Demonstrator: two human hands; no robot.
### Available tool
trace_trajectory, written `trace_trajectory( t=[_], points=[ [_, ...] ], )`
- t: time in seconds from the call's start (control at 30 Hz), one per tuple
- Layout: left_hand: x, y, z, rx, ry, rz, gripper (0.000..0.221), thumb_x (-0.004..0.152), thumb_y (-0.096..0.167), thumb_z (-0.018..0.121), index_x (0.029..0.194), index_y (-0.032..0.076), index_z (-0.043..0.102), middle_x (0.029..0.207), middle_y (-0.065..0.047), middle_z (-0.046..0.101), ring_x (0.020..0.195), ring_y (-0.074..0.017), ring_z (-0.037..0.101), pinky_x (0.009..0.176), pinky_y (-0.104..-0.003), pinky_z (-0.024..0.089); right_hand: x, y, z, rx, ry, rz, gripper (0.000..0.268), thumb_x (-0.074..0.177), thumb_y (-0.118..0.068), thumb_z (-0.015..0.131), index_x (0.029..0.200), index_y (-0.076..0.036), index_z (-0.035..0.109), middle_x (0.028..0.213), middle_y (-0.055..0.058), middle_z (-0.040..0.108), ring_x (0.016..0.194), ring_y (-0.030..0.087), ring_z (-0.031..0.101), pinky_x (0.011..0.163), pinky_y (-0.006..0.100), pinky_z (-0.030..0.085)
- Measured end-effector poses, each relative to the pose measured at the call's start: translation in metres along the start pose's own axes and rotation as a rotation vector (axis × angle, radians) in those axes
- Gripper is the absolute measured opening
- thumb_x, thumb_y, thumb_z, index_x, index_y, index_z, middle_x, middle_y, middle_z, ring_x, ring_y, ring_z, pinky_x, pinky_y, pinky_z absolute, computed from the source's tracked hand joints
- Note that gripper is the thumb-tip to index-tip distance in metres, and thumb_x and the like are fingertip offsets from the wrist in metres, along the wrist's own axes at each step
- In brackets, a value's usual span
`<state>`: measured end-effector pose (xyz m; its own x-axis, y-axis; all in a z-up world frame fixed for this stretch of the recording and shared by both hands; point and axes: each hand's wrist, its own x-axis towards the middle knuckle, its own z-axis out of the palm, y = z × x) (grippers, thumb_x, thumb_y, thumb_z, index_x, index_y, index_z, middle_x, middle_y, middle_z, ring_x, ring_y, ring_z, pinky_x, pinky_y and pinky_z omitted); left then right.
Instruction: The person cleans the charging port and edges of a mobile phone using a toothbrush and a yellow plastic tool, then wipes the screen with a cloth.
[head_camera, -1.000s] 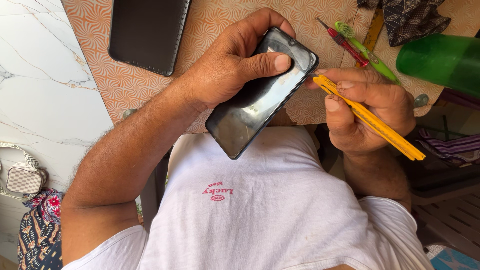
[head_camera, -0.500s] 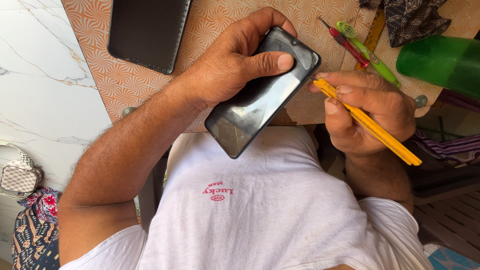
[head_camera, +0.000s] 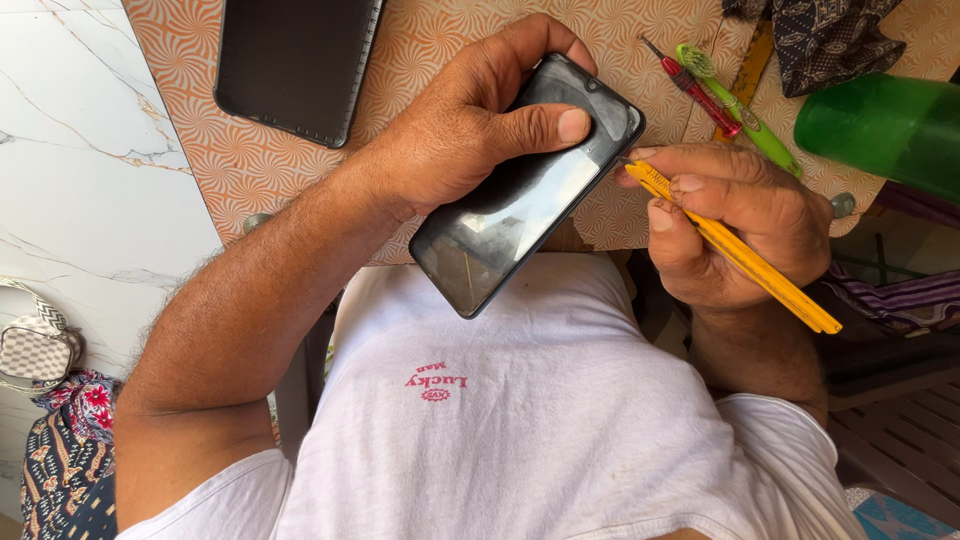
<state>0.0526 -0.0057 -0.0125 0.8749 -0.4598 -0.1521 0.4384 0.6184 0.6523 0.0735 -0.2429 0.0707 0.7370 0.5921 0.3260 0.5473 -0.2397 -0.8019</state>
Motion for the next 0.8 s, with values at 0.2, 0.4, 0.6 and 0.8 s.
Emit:
trace_trajectory(
  t=[0.2, 0.4, 0.6, 0.8],
  points=[
    [0.0, -0.001, -0.001, -0.015, 0.001, 0.0, 0.046, 0.102, 0.027, 0.081, 0.132, 0.004, 0.054, 0.102, -0.003, 0.067, 0.092, -0.0079, 0.066, 0.086, -0.024, 0.058, 0.003, -0.004, 0.002, -0.048, -0.023, -0.036, 0.018, 0.104, -0.009, 0.064, 0.108, 0.002, 0.05, 0.098, 0.029, 0.07, 0.086, 0.033, 0.077, 0.071, 0.038, 0.067],
    [0.0, 0.001, 0.0, 0.013, 0.01, -0.01, 0.045, 0.102, 0.026, 0.081, 0.131, 0.004, 0.054, 0.101, -0.003, 0.067, 0.094, -0.0087, 0.066, 0.084, -0.024, 0.058, 0.003, -0.005, 0.0, -0.072, -0.032, -0.036, 0.019, 0.104, -0.01, 0.063, 0.107, 0.002, 0.049, 0.099, 0.027, 0.07, 0.087, 0.032, 0.077, 0.072, 0.038, 0.066],
    [0.001, 0.0, 0.0, 0.023, 0.002, 0.008, 0.043, 0.104, 0.026, 0.081, 0.129, 0.003, 0.054, 0.105, -0.003, 0.068, 0.095, -0.0078, 0.066, 0.085, -0.022, 0.057, 0.0, 0.0, 0.002, -0.006, -0.004, -0.04, 0.019, 0.105, -0.011, 0.064, 0.11, 0.002, 0.051, 0.1, 0.028, 0.07, 0.088, 0.032, 0.077, 0.071, 0.037, 0.067],
    [0.001, -0.002, -0.001, 0.027, -0.002, 0.008, 0.044, 0.103, 0.026, 0.08, 0.13, 0.003, 0.054, 0.105, -0.002, 0.067, 0.095, -0.0072, 0.065, 0.087, -0.022, 0.057, 0.004, 0.005, 0.001, 0.005, 0.002, -0.068, 0.017, 0.104, -0.007, 0.061, 0.11, 0.004, 0.049, 0.099, 0.03, 0.069, 0.085, 0.032, 0.076, 0.068, 0.035, 0.067]
  ],
)
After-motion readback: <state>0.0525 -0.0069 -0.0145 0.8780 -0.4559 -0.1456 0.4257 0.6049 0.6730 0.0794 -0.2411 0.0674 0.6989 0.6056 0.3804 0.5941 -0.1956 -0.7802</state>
